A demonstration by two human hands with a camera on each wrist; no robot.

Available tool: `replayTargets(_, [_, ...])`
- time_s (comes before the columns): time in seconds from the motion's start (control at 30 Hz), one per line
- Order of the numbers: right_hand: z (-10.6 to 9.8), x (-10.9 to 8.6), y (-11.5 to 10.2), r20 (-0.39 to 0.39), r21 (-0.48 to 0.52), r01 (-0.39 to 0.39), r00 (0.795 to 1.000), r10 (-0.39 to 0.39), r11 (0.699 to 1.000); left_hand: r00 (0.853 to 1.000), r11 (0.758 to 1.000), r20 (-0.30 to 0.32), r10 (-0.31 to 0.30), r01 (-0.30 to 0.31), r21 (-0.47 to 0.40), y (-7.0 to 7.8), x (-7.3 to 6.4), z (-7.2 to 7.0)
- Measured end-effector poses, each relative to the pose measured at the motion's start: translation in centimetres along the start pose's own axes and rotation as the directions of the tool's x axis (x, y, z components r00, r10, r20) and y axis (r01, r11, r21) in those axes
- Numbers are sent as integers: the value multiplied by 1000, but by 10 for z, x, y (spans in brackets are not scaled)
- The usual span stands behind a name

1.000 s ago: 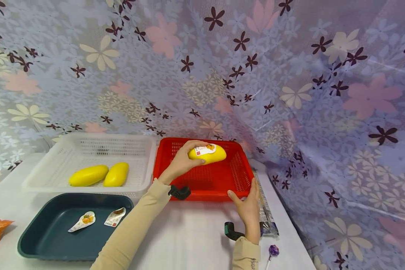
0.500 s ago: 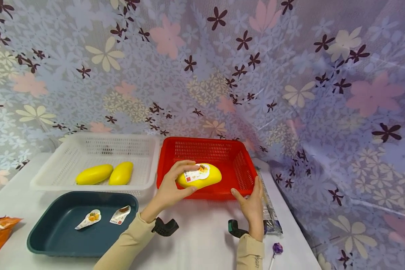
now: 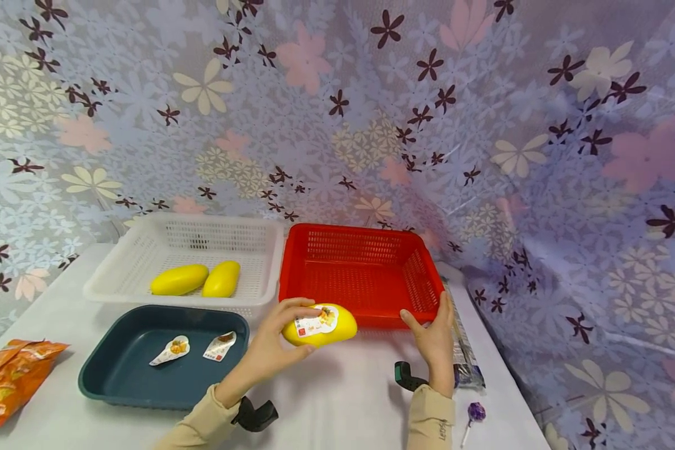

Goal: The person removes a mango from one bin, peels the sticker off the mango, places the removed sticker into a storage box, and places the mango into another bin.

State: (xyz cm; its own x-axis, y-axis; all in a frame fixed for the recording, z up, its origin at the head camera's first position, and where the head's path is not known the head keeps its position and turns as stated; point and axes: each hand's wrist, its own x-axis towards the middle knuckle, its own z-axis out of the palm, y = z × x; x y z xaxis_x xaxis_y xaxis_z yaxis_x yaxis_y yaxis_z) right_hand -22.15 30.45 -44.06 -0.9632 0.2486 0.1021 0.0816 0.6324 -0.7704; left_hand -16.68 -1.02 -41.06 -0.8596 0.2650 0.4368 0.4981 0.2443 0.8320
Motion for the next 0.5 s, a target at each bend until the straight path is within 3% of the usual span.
replayTargets(0.3, [1, 1, 3, 7, 23, 1, 1000, -1, 1000, 988, 989, -50, -149, 149, 4, -25, -38, 14])
replayTargets(0.5, [4, 1, 1, 11, 14, -12, 1000, 12, 1000, 984, 986, -86, -155, 160, 52, -45, -48, 17])
